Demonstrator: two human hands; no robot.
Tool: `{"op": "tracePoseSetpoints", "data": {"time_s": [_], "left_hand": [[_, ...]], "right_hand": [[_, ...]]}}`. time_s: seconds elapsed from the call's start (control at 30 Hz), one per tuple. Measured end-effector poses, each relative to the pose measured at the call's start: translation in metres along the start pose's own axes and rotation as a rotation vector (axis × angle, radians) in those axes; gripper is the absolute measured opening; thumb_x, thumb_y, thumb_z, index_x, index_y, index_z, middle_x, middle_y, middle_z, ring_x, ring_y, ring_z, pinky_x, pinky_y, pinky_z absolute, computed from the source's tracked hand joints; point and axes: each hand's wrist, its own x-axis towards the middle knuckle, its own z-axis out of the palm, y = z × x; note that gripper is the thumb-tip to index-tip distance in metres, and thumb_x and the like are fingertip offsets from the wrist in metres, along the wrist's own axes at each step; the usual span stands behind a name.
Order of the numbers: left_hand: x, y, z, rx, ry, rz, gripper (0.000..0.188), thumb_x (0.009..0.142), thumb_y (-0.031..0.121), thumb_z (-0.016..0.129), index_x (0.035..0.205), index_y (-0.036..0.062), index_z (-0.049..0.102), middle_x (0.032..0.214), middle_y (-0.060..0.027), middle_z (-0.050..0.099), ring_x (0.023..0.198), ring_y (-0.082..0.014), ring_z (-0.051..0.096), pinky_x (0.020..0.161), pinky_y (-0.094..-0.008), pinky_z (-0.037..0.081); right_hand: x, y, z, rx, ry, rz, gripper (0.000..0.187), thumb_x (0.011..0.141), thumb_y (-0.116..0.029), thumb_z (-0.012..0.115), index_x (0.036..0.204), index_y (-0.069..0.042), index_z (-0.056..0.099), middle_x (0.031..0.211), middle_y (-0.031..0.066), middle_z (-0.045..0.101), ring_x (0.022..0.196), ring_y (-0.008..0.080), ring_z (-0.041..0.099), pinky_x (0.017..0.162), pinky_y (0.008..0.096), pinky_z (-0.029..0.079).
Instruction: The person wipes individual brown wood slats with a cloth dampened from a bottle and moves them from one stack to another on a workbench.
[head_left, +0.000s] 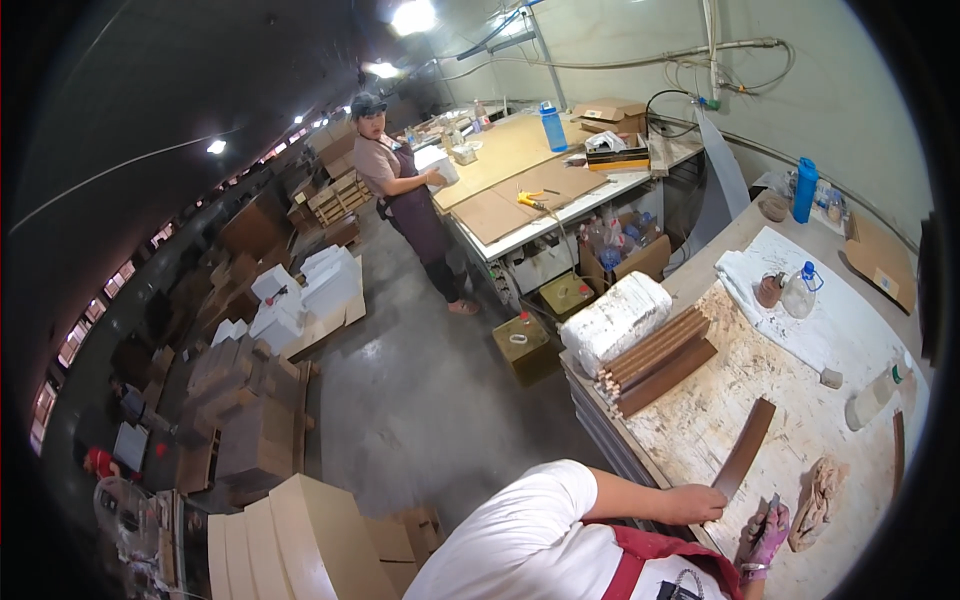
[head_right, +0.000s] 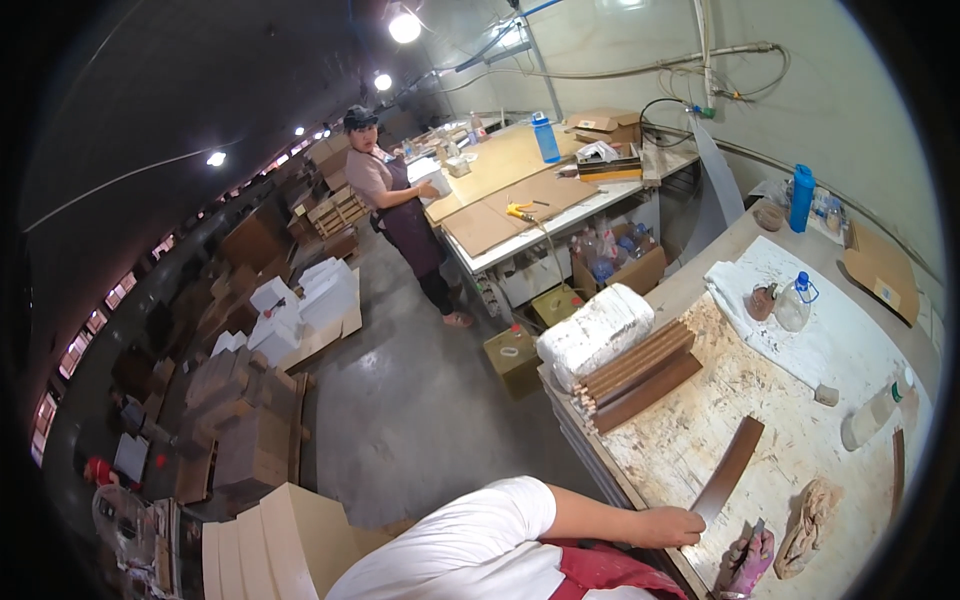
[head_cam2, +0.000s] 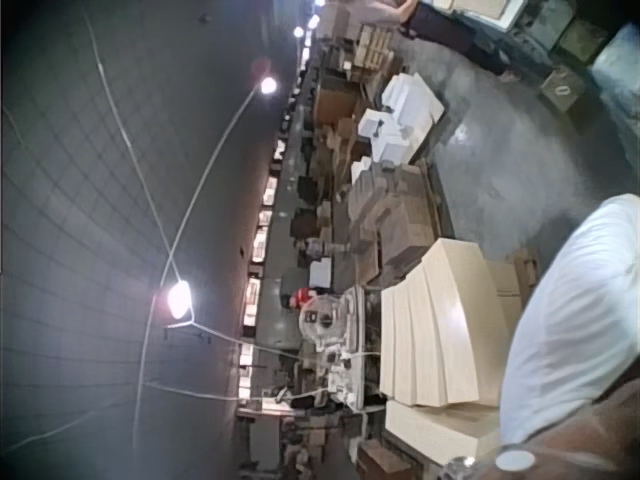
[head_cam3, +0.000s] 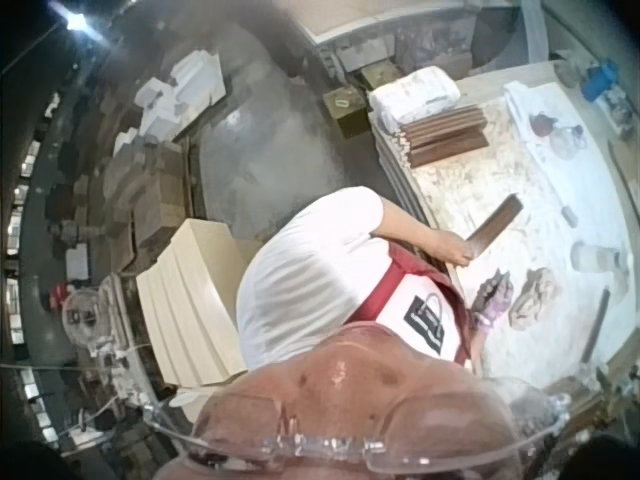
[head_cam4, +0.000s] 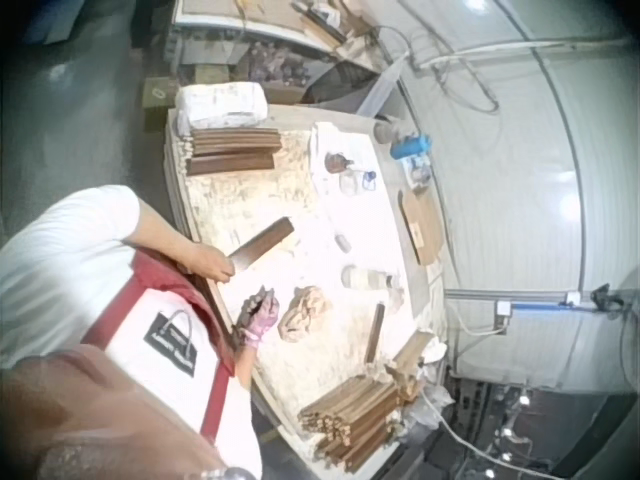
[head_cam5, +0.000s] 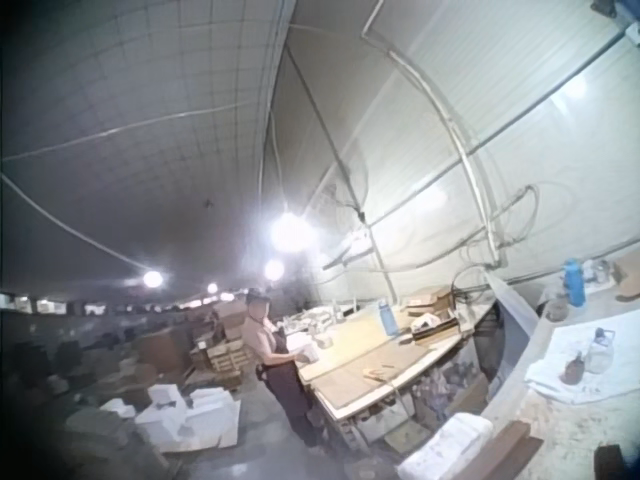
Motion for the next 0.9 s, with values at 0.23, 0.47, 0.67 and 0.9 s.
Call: {"op": "tracePoseSetpoints", "data": {"time_s": [0.23,0.47,0.67,0.9], "left_hand": [[0.002,-0.010,0.001,-0.006,-0.015,0.031,0.017,0.068,0.017,0.057,0.076,0.0052,0.048,0.085,-0.0099,0.048,0.084,-0.0264,0.051,0.071,-0.0348,0.045],[-0.006,0.005,0.002,-0.016,0.019,-0.023,0.015,0.069,0.016,0.057,0.077,0.0051,0.049,0.086,-0.0110,0.049,0.083,-0.0275,0.052,0.070,-0.0363,0.046],[-0.012,-0.005,0.015,-0.205,-0.174,-0.123,0.023,0.078,0.009,0.051,0.100,0.0023,0.054,0.108,-0.0207,0.053,0.104,-0.0357,0.052,0.087,-0.0404,0.045],[0.012,0.003,-0.044,-0.050,-0.246,-0.263,0.023,0.076,0.005,0.054,0.099,0.0062,0.057,0.106,-0.0123,0.054,0.098,-0.0299,0.055,0.081,-0.0365,0.047]], "right_hand": [[0.000,-0.003,0.006,0.054,0.035,-0.056,0.013,0.092,-0.023,0.052,0.094,-0.013,0.044,0.057,-0.0019,0.046,0.038,0.0063,0.040,0.031,0.0196,0.031],[-0.014,-0.014,0.009,-0.018,0.026,0.040,0.015,0.092,-0.025,0.053,0.096,-0.013,0.046,0.059,-0.0011,0.049,0.038,0.0070,0.041,0.031,0.0203,0.032],[-0.003,-0.005,-0.014,-0.384,0.047,-0.235,0.018,0.087,-0.023,0.054,0.074,-0.010,0.054,0.061,0.0010,0.047,0.047,0.0113,0.044,0.042,0.0273,0.038],[-0.035,-0.077,0.051,0.122,-0.128,0.275,0.013,0.090,-0.013,0.052,0.100,-0.004,0.052,0.065,0.0033,0.051,0.047,0.0083,0.043,0.043,0.0223,0.037]]}}
